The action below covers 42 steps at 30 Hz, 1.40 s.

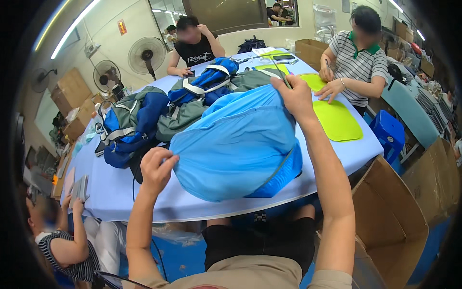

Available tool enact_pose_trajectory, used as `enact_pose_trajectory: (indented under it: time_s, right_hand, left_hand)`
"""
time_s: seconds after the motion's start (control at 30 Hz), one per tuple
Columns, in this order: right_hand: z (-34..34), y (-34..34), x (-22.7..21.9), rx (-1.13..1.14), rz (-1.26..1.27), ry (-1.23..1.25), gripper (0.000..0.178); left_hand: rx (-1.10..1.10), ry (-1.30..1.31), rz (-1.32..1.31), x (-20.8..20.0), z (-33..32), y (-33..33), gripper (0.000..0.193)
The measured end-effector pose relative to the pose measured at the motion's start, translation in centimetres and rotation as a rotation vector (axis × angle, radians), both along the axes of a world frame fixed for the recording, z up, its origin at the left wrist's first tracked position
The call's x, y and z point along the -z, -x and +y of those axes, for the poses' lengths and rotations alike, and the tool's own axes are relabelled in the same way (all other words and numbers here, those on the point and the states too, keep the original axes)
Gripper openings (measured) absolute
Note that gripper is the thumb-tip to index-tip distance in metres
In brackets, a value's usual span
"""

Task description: The person uses a small knife to cut threads and trim excess fabric on blue and green backpacks. They repeatedly open and close zippers, adjust straps, and inspect seams while working at a table with other workers nearby.

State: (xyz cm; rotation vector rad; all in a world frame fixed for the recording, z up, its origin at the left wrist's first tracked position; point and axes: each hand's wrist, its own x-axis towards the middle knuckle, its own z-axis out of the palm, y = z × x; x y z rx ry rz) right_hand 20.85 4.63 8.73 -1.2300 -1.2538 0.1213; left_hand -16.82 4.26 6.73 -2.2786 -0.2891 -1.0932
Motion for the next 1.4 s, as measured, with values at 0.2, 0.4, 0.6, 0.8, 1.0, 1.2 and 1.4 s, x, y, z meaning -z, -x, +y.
enact_pose_trajectory:
  time_s: [0.2,0.4,0.6,0.8,1.0,1.2,1.4]
  right_hand:
    - [-0.3,-0.5,2.0,0.016,0.021,0.056,0.041]
    - [-1.5,-1.1,2.7,-0.036,0.13,0.116,0.037]
    - [-1.8,-1.3,3.5,-0.028,0.101,0.102,0.031]
    - [-4.8,-1.5,4.5,0.009,0.269,0.072,0.028]
    - [-10.8,-0.2,9.3,-0.035,0.518,0.302,0.026]
    - [-11.7,3.2,14.4,-0.123,0.666,0.251,0.024]
    - [-12.2,5.3,14.5,-0.056,0.652,0.219,0.033]
  left_hand:
    - [-0.016,0.14,-0.045,1.5,1.9,-0.6,0.021]
    - [0.009,0.165,-0.029,1.9,2.2,-1.5,0.02]
    - [-0.028,0.253,-0.081,2.3,2.4,-1.7,0.016]
    - [-0.047,0.337,-0.118,3.2,2.4,-1.7,0.015]
    - [-0.242,0.661,0.127,1.1,0.1,-1.6,0.02]
    - [-0.254,0.376,0.262,-4.4,-4.5,-7.4,0.023]
    - [0.202,0.458,0.199,-1.4,-2.9,-18.7,0.029]
